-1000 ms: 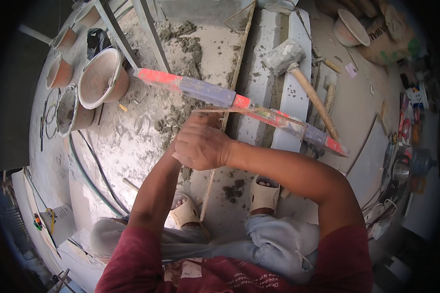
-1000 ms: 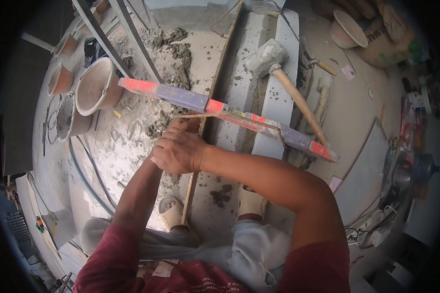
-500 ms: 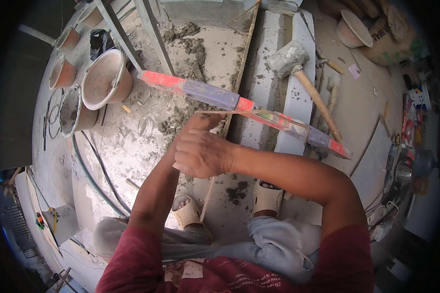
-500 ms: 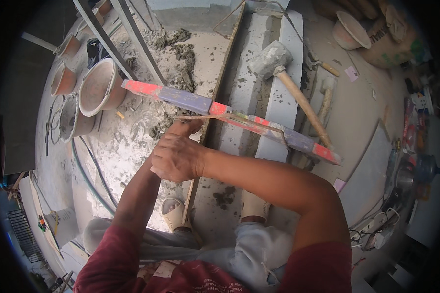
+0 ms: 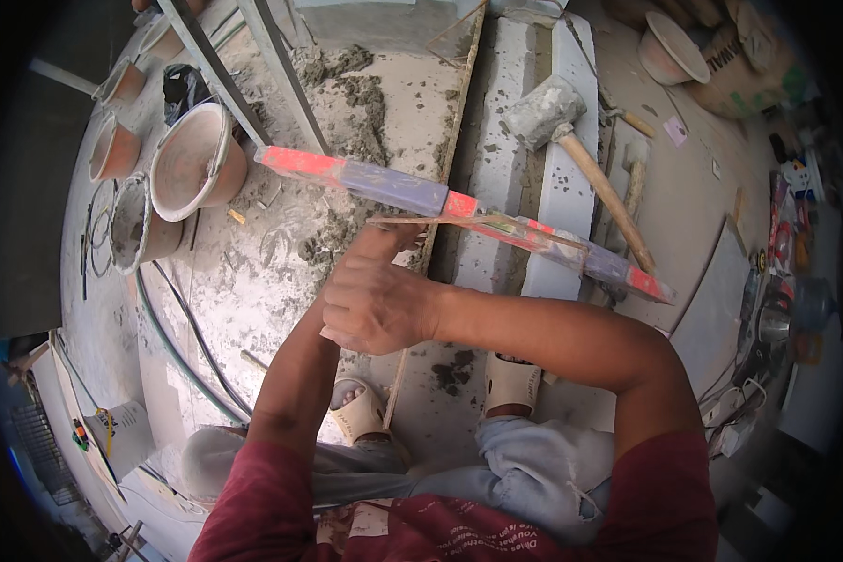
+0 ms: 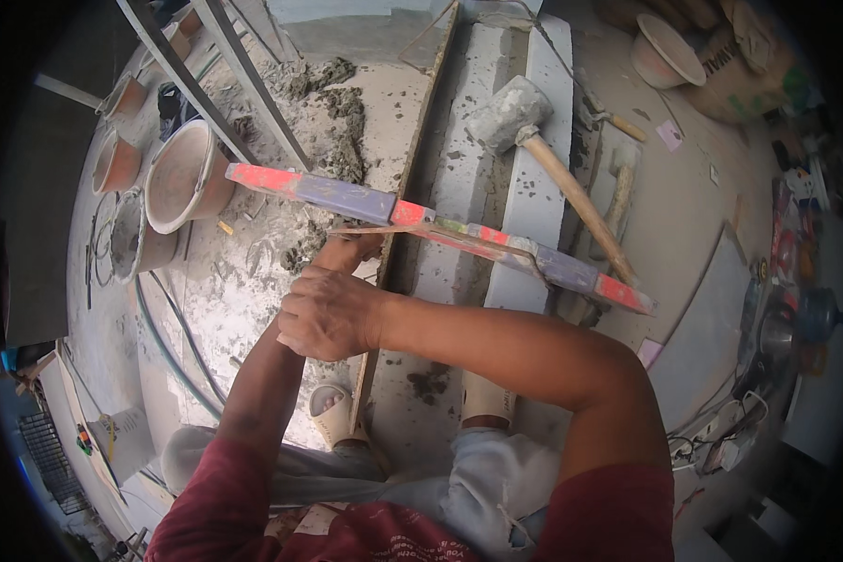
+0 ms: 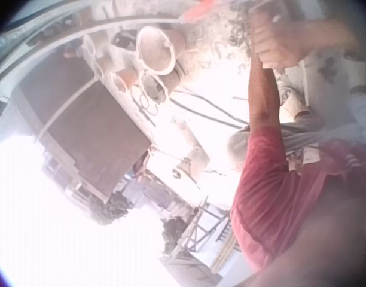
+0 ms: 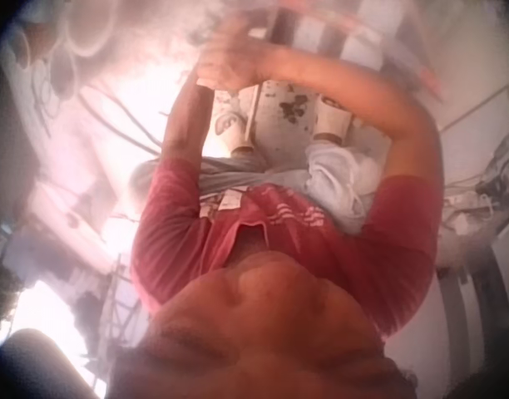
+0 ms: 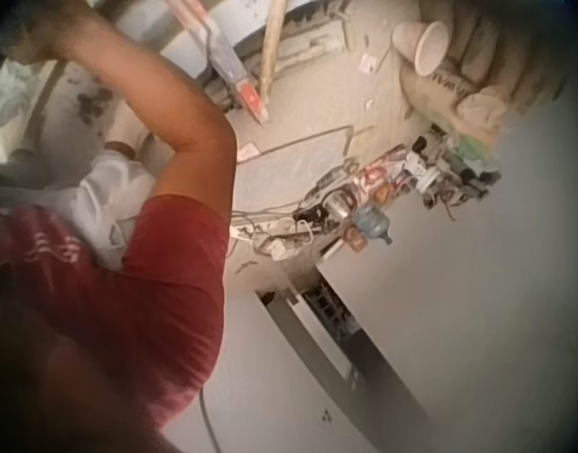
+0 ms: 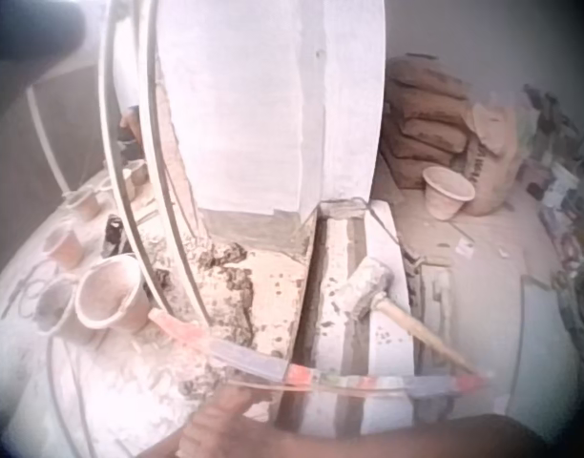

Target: The person levels and secures stair treads using a spirit level, mallet, and trowel. They adjust the treads, tap them into place, and spread mortar between the steps. Another person pours additional mortar onto the stairs while the recorder continues to level and adjust the treads.

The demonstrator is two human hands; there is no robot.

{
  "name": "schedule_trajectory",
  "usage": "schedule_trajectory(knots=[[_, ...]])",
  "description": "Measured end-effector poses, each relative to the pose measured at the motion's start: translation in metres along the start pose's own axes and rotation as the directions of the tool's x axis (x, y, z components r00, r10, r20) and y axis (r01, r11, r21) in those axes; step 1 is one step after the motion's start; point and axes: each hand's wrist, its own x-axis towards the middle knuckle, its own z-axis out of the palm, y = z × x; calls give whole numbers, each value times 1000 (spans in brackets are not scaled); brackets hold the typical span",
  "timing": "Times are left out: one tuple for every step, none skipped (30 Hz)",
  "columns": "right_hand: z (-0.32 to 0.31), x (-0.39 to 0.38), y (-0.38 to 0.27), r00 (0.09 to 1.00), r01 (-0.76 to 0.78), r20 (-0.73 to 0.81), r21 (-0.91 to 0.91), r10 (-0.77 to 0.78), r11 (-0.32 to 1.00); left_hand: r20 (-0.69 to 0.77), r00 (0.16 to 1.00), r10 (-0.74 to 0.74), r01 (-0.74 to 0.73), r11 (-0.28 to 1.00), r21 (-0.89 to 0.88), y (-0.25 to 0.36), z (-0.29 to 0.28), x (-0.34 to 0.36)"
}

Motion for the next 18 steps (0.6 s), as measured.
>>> schedule_trajectory(knots=[[1, 1, 0, 1000, 13, -15, -1, -13, 1000, 8, 1000, 3, -3, 1000, 5, -1, 0, 1], [2, 2, 1, 1000, 10, -15, 7, -10, 1000, 18, 1000, 5, -5, 1000, 10, -2, 1, 3], [3, 2, 2, 1000, 7, -15, 16, -7, 1000, 28, 1000, 5, -5, 1000, 15, -3, 1, 4], [4, 1, 4, 1000, 6, -14, 24, -6, 1000, 34, 999, 6, -7, 1000, 20, -3, 0, 5], [6, -5, 9, 1000, 8, 12, -4, -8, 1000, 42, 999, 8, -9, 1000, 25, -2, 0, 6], [6, -14, 18, 999, 11, 40, -33, -9, 999, 49, 999, 12, -13, 999, 29, -1, -1, 6], [4, -15, 21, 998, 18, 65, -59, -14, 998, 47, 999, 8, -9, 999, 31, -2, -1, 7], [6, -14, 22, 999, 4, 45, -35, -2, 999, 51, 999, 3, -5, 999, 33, -3, -2, 6], [8, -11, 22, 1000, -11, 27, -11, 11, 1000, 53, 999, 6, -8, 999, 36, -3, -2, 7], [9, -9, 20, 1000, -27, 9, 14, 27, 1000, 52, 999, 6, -8, 999, 35, -2, -3, 7], [8, -9, 19, 999, -34, 14, 18, 34, 999, 57, 998, 4, -5, 999, 33, -3, -3, 7], [7, -9, 17, 999, -42, 18, 23, 41, 999, 58, 998, 0, -2, 999, 32, -4, -2, 7], [6, -9, 16, 999, -46, 23, 26, 45, 999, 61, 998, 0, -2, 999, 32, -4, -2, 7], [6, -9, 16, 999, -43, 17, 32, 42, 999, 59, 998, 0, -2, 999, 33, -4, -2, 7], [5, -9, 16, 999, -40, 11, 38, 39, 998, 60, 998, -1, -1, 999, 33, -5, -3, 7], [4, -10, 15, 999, -39, 5, 43, 38, 998, 60, 998, -2, 0, 999, 32, -5, -3, 7], [3, -10, 15, 999, -36, 1, 38, 36, 999, 65, 998, -1, -1, 999, 33, -5, -3, 7], [3, -9, 15, 999, -33, -3, 34, 33, 999, 65, 998, -1, -1, 999, 35, -5, -3, 8]])
